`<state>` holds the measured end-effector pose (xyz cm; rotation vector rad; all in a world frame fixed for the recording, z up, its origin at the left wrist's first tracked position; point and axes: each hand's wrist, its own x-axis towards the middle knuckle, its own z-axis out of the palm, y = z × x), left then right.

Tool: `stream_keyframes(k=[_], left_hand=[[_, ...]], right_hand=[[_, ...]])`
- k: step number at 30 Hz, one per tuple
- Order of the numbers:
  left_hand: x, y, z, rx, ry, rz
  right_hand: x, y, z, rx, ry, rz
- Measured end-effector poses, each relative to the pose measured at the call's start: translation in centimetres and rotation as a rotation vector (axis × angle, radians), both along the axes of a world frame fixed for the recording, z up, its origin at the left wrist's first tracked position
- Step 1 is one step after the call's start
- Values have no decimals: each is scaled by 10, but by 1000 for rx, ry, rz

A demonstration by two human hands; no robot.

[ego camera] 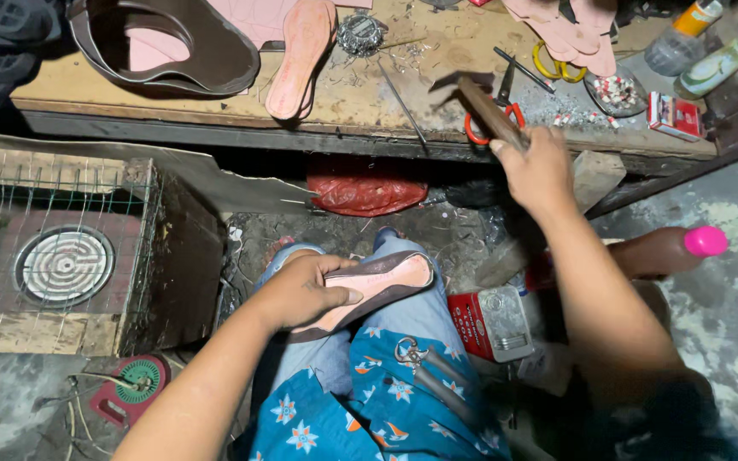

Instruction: The person uses pliers and a hammer to attach and secure a brown sole onto a pink shoe base. They repeatedly clamp the edges, tap with the hammer, and inspect the fit while seated on the floor.

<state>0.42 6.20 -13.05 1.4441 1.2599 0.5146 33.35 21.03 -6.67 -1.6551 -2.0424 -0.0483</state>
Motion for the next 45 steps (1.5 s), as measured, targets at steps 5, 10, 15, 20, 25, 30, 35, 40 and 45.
stream_keyframes(k=[5,10,15,20,25,30,35,40,45], left_hand=[[2,2,12,-16,105,3],[5,3,12,-81,50,15],[4,4,-2,-146,101,17],[4,11,-19,-192,-211,6],[-2,17,-29,-274,-225,-6],[-1,13,-17,-172,-113,-22],[4,-27,8,171,354,14],[-4,-53,19,125,355,21],[-18,-70,11,439,147,157]], right_hand=[[0,-120,-43,-617,982,330],[-13,-213,-77,-575,710,261],[-19,-219,-77,-660,710,142],[-19,-221,-71,-735,392,25],[-15,-239,-69,-616,847,175],[-21,-229,-59,-696,391,22],[-23,-190,-31,-328,510,183],[-19,-104,-17,-212,239,-53],[-26,-36,-12,10,-25,-102]])
